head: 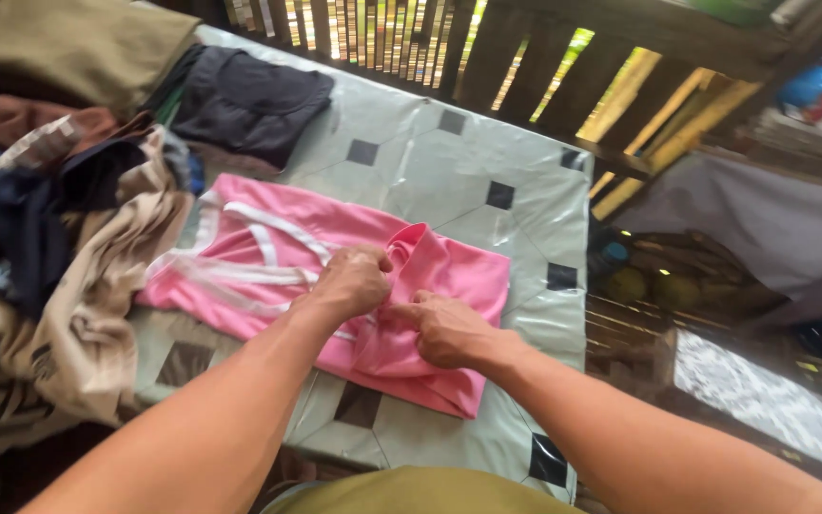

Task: The person folds a black garment, a pink jersey, and dark shorts on a patterned table. They smooth each item, fold it into a compact square, and place it on a growing stack of folded clothes.

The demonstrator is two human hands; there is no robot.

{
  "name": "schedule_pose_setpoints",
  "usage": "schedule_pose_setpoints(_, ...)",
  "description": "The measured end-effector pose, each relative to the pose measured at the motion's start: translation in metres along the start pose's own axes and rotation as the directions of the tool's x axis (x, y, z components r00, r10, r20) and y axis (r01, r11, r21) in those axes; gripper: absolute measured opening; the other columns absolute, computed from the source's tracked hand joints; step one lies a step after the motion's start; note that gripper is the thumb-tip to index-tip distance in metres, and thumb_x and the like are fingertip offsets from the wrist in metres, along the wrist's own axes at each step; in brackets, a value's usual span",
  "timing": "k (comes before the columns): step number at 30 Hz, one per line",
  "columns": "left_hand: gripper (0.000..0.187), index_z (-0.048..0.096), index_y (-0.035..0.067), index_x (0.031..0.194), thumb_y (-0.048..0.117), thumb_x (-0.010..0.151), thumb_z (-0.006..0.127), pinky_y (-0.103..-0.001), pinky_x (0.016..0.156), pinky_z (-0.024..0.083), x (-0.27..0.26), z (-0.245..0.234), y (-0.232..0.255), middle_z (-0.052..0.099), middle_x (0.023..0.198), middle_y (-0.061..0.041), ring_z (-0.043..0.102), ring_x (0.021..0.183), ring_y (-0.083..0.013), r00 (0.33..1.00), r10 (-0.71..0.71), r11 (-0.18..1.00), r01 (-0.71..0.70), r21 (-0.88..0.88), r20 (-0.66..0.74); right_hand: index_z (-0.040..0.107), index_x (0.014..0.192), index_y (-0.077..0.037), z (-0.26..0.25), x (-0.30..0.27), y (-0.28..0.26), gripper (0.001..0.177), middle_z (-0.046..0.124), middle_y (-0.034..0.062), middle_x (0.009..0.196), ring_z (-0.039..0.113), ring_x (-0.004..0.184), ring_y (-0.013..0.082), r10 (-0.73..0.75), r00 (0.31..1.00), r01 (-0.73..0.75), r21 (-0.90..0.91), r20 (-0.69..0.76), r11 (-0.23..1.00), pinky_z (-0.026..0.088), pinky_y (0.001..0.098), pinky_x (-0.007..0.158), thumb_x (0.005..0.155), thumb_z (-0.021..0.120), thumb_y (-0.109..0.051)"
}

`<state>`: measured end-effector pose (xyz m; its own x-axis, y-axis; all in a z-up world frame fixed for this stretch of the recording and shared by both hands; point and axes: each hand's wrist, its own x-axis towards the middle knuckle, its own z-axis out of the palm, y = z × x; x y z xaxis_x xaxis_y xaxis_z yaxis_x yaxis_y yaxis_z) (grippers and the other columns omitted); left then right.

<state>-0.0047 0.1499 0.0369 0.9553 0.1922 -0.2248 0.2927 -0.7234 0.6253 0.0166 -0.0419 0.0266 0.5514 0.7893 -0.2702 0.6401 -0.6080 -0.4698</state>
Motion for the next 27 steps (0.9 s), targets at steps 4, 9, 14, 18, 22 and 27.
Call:
schedule_pose_setpoints(4,0.026,0.077,0.013,0.106,0.011,0.084,0.063,-0.043,0.098,0.052,0.024,0.008,0.004,0.073,0.118,-0.015,0.067,0.114,-0.0319,0.973,0.141,0.970,-0.173,0.171,0.185,0.067,0.120,-0.013,0.005,0.004,0.016,0.037,0.074,0.0155,0.112,0.067,0.110,0.0338,0.002,0.997,0.003,0.082,-0.071,0.997,0.052,0.0444,0.094,0.086,0.053,-0.003)
schedule_pose_setpoints(9,0.038,0.068,0.015,0.123,0.015,0.085,0.067,-0.043,0.098,0.051,0.025,0.000,0.006,0.072,0.118,-0.016,0.066,0.115,-0.0320,0.945,0.226,0.951,-0.266,0.157,0.235,0.045,0.145,-0.017,-0.017,0.000,-0.005,0.061,0.067,0.0194,0.111,0.062,0.105,0.0385,0.177,0.984,-0.179,0.105,0.023,0.978,0.048,0.0480,0.089,0.086,0.055,-0.005)
schedule_pose_setpoints(14,0.084,0.033,0.024,0.158,0.008,0.081,0.062,-0.045,0.101,0.048,0.027,-0.013,0.013,0.066,0.127,-0.022,0.062,0.121,-0.0353,0.938,0.135,0.974,-0.185,0.133,0.320,0.057,0.131,-0.010,-0.020,0.009,-0.013,0.046,0.072,0.0191,0.100,0.068,0.097,0.0367,0.308,0.952,-0.305,0.128,0.003,0.944,0.052,0.0455,0.084,0.085,0.057,-0.005)
schedule_pose_setpoints(18,0.082,0.030,0.020,0.160,0.006,0.083,0.053,-0.045,0.107,0.045,0.035,-0.006,0.010,0.062,0.132,-0.026,0.058,0.127,-0.0378,0.946,0.153,0.967,-0.202,0.152,0.285,0.067,0.113,-0.003,-0.008,0.002,-0.005,0.032,0.073,0.0159,0.090,0.070,0.080,0.0265,0.532,0.844,-0.346,0.680,-0.077,0.647,0.057,0.0375,0.071,0.083,0.056,-0.001)
schedule_pose_setpoints(22,0.082,0.028,0.016,0.159,0.007,0.082,0.053,-0.045,0.109,0.043,0.045,-0.002,0.012,0.057,0.136,-0.027,0.053,0.131,-0.0390,0.951,0.117,0.969,-0.172,0.176,0.285,0.070,0.108,-0.001,0.000,-0.011,0.000,0.031,0.071,0.0107,0.087,0.069,0.074,0.0154,0.595,0.799,-0.190,0.904,-0.085,0.383,0.059,0.0298,0.065,0.083,0.052,0.000)
schedule_pose_setpoints(27,0.071,0.039,0.016,0.154,0.009,0.084,0.052,-0.045,0.106,0.048,0.048,-0.006,0.014,0.060,0.136,-0.025,0.056,0.130,-0.0387,0.958,0.065,0.985,-0.106,0.134,0.279,0.070,0.107,0.000,0.004,-0.016,-0.002,0.029,0.072,0.0069,0.089,0.069,0.075,0.0127,0.556,0.822,-0.162,0.883,-0.126,0.440,0.060,0.0291,0.067,0.082,0.055,0.002)
